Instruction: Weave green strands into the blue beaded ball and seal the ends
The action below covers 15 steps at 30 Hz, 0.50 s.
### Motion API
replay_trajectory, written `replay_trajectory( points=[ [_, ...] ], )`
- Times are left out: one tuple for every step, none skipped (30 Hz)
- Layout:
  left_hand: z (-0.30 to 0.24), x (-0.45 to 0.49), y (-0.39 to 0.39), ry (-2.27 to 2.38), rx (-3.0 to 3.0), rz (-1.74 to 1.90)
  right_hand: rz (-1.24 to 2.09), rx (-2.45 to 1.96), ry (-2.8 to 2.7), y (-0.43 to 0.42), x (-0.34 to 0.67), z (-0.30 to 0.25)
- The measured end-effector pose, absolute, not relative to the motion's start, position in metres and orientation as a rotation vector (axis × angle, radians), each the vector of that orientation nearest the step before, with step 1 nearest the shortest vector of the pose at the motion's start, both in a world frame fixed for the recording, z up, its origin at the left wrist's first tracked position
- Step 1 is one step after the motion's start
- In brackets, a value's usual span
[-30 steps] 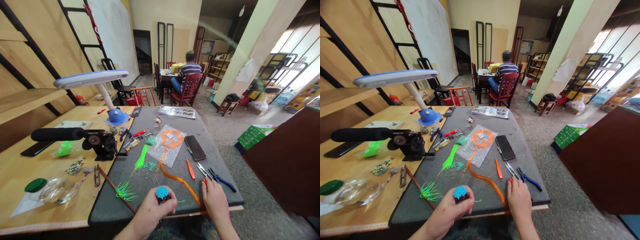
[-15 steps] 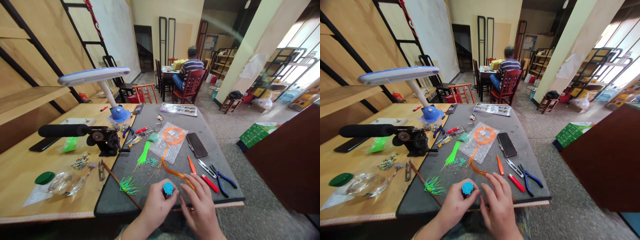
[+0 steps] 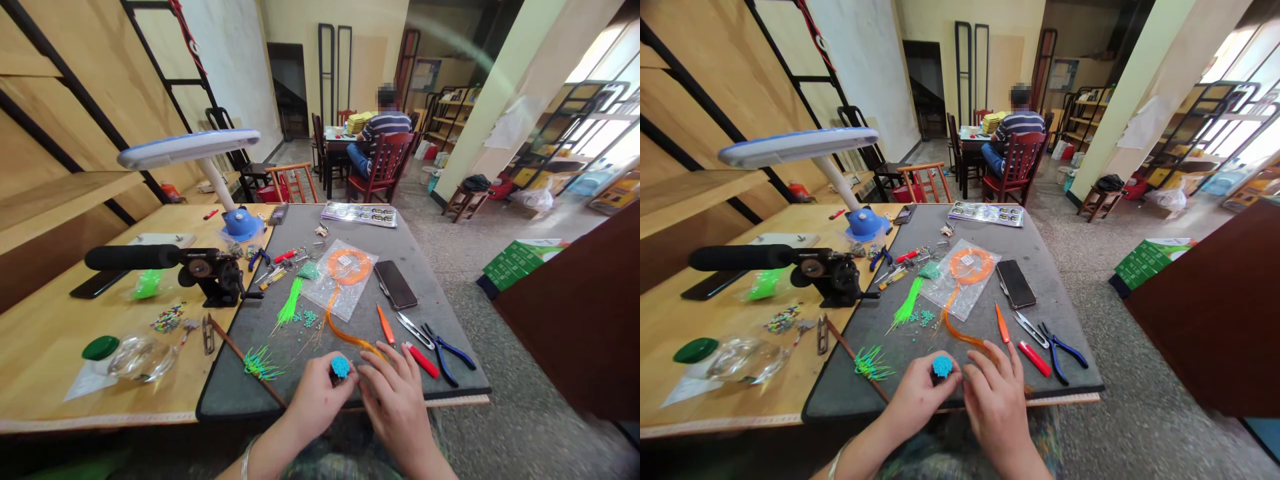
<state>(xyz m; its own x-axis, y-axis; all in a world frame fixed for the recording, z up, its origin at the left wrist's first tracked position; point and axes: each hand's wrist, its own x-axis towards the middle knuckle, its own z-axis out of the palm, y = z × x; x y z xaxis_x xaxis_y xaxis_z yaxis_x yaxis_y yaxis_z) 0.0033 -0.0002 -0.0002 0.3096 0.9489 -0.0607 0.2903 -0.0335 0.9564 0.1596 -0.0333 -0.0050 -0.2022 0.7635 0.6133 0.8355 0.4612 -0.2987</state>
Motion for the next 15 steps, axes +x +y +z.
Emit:
replay_trajectory(
  points=[
    [0.000, 0.004, 0.000, 1.187, 1.545, 0.794, -0.115, -1.320, -1.990, -0.033, 0.159, -0.005],
    [0.000, 0.004, -0.001, 1.195, 1.544, 0.787, -0.103, -1.313, -1.991, -0.034, 0.159, -0.005],
    [0.000, 0.004, -0.001, 1.197, 1.544, 0.783, -0.089, -1.310, -1.992, -0.034, 0.159, -0.005],
    [0.000, 0.004, -0.001, 1.194, 1.543, 0.785, -0.074, -1.312, -1.994, -0.034, 0.159, -0.006],
    [0.001, 0.004, -0.001, 1.182, 1.539, 0.788, -0.055, -1.320, -1.999, -0.034, 0.161, -0.007],
    [0.002, 0.003, 0.000, 1.168, 1.529, 0.794, -0.034, -1.334, -2.009, -0.034, 0.162, -0.008],
    [0.003, 0.001, 0.000, 1.156, 1.514, 0.803, -0.009, -1.353, -2.022, -0.035, 0.164, -0.010],
    [0.004, 0.000, 0.001, 1.151, 1.500, 0.814, 0.022, -1.375, -2.035, -0.035, 0.166, -0.012],
    [0.005, -0.002, 0.001, 1.152, 1.496, 0.826, 0.058, -1.400, -2.044, -0.035, 0.169, -0.013],
    [0.006, -0.004, 0.001, 1.153, 1.508, 0.839, 0.099, -1.422, -2.050, -0.035, 0.171, -0.015],
    [0.008, -0.006, 0.001, 1.148, 1.541, 0.853, 0.139, -1.440, -2.050, -0.036, 0.172, -0.016],
    [0.009, -0.008, 0.000, 1.136, 1.586, 0.864, 0.178, -1.454, -2.041, -0.036, 0.173, -0.018],
    [0.010, -0.009, -0.001, 1.116, 1.637, 0.865, 0.212, -1.463, -2.030, -0.036, 0.174, -0.018],
    [0.011, -0.009, -0.002, 1.096, 1.683, 0.858, 0.245, -1.465, -2.018, -0.036, 0.174, -0.019],
    [0.011, -0.009, -0.003, 1.081, 1.720, 0.843, 0.274, -1.463, -2.003, -0.037, 0.174, -0.019]
  ],
)
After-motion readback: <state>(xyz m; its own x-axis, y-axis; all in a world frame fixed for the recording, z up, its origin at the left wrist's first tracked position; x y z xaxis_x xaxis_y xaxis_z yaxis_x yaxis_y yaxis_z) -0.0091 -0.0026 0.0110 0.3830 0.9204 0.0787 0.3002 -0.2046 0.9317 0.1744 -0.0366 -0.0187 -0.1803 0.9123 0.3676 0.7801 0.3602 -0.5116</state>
